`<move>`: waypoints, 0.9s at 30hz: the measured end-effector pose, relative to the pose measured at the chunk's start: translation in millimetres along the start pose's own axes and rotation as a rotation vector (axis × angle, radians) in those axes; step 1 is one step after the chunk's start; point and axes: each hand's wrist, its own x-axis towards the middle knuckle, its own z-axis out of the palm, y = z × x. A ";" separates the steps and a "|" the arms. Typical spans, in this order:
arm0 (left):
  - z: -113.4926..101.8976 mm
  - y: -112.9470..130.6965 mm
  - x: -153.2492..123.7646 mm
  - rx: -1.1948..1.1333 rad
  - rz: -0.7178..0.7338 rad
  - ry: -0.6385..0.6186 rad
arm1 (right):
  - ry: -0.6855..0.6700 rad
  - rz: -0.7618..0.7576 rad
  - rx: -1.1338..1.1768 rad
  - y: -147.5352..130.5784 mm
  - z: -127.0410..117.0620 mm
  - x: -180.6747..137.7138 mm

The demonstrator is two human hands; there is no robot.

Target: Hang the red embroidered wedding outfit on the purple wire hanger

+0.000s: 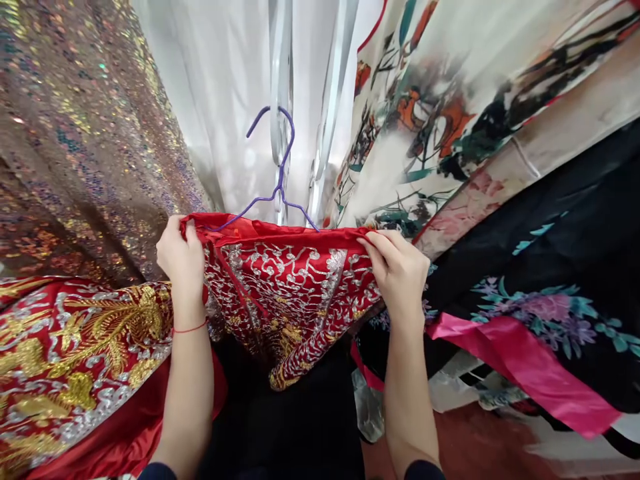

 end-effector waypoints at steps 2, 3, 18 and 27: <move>-7.6 3.1 -2.5 -0.008 -0.036 0.078 | 0.138 0.023 -0.005 -3.3 10.7 10.7; -11.0 4.0 -3.3 -0.020 -0.048 0.118 | 0.222 0.047 -0.001 -4.3 17.8 14.6; -14.6 -14.0 -80.6 -0.279 0.103 0.243 | 0.289 0.065 -0.049 3.9 74.2 -37.9; -5.1 -54.1 -89.8 -0.389 -0.049 -0.249 | 0.506 0.107 -0.150 -42.7 61.9 -66.3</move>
